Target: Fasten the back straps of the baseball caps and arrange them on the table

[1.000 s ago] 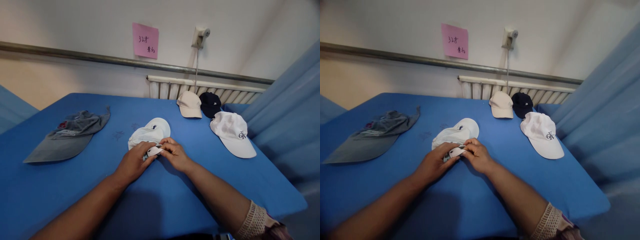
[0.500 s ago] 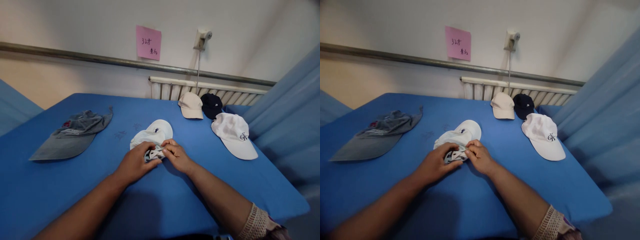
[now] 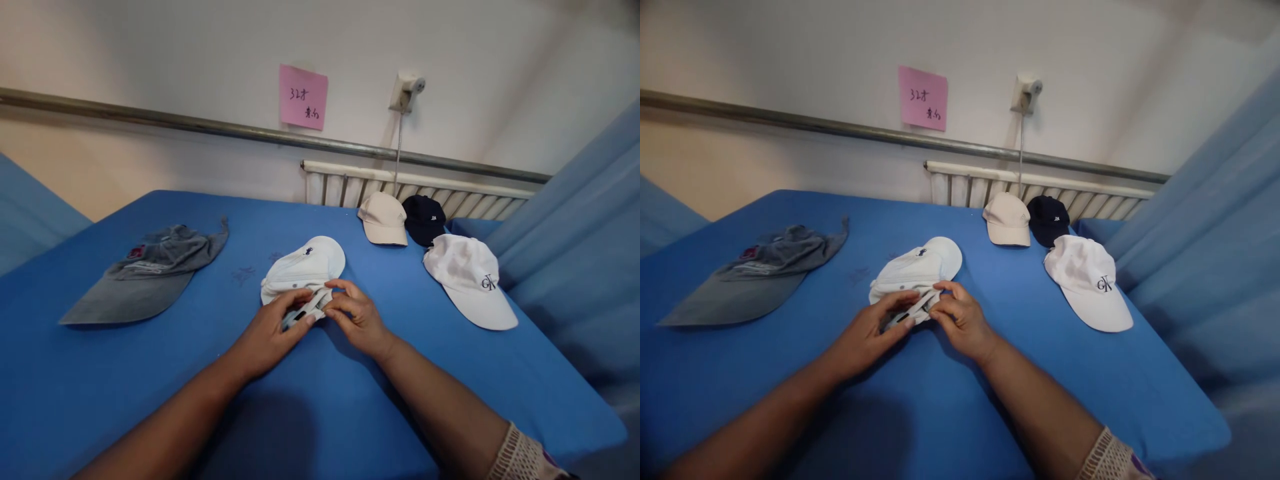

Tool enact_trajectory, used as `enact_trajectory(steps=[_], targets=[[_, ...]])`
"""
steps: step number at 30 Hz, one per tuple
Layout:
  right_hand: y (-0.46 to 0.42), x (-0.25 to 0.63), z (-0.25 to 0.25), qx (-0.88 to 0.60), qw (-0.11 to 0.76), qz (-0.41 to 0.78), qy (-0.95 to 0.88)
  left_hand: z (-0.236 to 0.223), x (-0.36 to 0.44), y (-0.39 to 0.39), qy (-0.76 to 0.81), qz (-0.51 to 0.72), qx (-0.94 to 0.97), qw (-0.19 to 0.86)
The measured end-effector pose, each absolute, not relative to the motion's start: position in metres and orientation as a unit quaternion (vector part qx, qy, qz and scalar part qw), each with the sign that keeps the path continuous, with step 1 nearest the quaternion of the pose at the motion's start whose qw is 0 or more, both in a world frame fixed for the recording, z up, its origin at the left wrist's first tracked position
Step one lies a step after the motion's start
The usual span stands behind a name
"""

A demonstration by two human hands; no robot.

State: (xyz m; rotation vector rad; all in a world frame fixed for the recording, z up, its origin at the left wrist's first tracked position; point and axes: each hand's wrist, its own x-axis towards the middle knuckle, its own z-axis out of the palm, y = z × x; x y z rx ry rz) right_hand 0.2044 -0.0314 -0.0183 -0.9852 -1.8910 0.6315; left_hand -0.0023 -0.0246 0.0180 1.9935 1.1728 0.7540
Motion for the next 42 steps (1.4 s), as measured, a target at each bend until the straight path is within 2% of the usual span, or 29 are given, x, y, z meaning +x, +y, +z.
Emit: enact_trajectory(steps=[4, 9, 12, 15, 17, 20, 26, 36, 38, 42], targets=[[-0.031, 0.204, -0.023, -0.408, 0.418, 0.259, -0.769, 0.011, -0.002, -0.018, 0.456, 0.322, 0.692, 0.458], [-0.028, 0.201, -0.032, -0.431, 0.423, 0.258, -0.754, 0.004, 0.002, -0.017, 0.467, 0.313, 0.661, 0.497], [-0.027, 0.199, -0.036, -0.513, 0.396, 0.240, -0.723, 0.002, 0.005, -0.019, 0.476, 0.296, 0.671, 0.486], [-0.031, 0.197, -0.034, -0.603, 0.302, 0.192, -0.713, -0.002, 0.006, -0.020, 0.482, 0.278, 0.698, 0.450], [-0.036, 0.195, -0.031, -0.626, 0.240, 0.171, -0.722, -0.005, 0.006, -0.020, 0.488, 0.265, 0.718, 0.419], [-0.042, 0.192, -0.026, -0.639, 0.205, 0.160, -0.723, -0.008, 0.007, -0.020, 0.490, 0.251, 0.737, 0.392], [-0.036, 0.183, -0.025, -0.660, 0.200, 0.158, -0.707, -0.002, 0.010, -0.021, 0.495, 0.270, 0.711, 0.420], [-0.034, 0.188, -0.033, -0.643, 0.262, 0.187, -0.694, 0.013, 0.009, -0.022, 0.494, 0.247, 0.703, 0.448], [-0.035, 0.189, -0.032, -0.642, 0.261, 0.194, -0.694, 0.012, 0.009, -0.023, 0.498, 0.234, 0.725, 0.414], [-0.036, 0.190, -0.030, -0.637, 0.261, 0.179, -0.703, 0.007, 0.012, -0.027, 0.509, 0.211, 0.787, 0.278]])
